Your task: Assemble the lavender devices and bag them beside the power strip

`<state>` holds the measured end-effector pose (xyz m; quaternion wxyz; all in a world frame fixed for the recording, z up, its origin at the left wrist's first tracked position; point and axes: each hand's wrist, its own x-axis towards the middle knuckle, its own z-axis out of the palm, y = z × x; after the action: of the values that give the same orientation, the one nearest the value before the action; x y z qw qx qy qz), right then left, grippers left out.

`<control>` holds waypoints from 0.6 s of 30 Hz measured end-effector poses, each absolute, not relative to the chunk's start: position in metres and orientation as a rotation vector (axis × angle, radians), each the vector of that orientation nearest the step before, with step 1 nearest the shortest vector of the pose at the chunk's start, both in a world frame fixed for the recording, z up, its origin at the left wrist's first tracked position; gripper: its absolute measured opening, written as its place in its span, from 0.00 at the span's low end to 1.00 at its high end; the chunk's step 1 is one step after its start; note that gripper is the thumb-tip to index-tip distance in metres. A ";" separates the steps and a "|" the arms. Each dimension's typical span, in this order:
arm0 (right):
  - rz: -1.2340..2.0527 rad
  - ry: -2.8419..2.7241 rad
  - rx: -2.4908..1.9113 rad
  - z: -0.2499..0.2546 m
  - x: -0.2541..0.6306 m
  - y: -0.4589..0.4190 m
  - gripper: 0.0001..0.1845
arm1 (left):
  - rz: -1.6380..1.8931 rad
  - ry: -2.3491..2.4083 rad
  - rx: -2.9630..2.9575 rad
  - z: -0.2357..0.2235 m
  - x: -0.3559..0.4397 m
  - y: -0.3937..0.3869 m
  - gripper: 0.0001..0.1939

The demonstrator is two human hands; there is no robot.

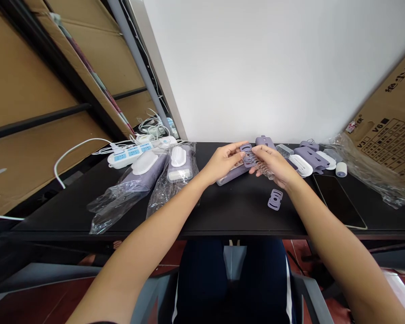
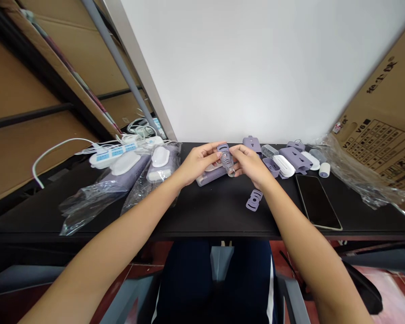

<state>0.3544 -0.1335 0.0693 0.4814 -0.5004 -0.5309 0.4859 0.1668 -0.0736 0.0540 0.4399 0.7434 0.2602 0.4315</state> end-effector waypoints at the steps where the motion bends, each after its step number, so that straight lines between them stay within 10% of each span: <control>1: 1.119 -1.334 -1.235 0.068 0.355 -0.133 0.12 | 1.083 0.652 1.812 0.053 0.167 -0.073 0.22; 6: 0.599 -1.698 -1.147 0.064 0.356 -0.136 0.28 | 1.196 0.758 1.742 0.051 0.168 -0.069 0.19; 18: 0.598 -1.541 -1.154 0.060 0.357 -0.128 0.18 | 1.182 0.701 1.805 0.054 0.168 -0.073 0.21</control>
<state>0.3566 -0.1275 0.0605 0.5336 -0.4842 -0.6465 0.2508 0.1676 -0.0732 0.0540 0.4227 0.7211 0.2800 0.4722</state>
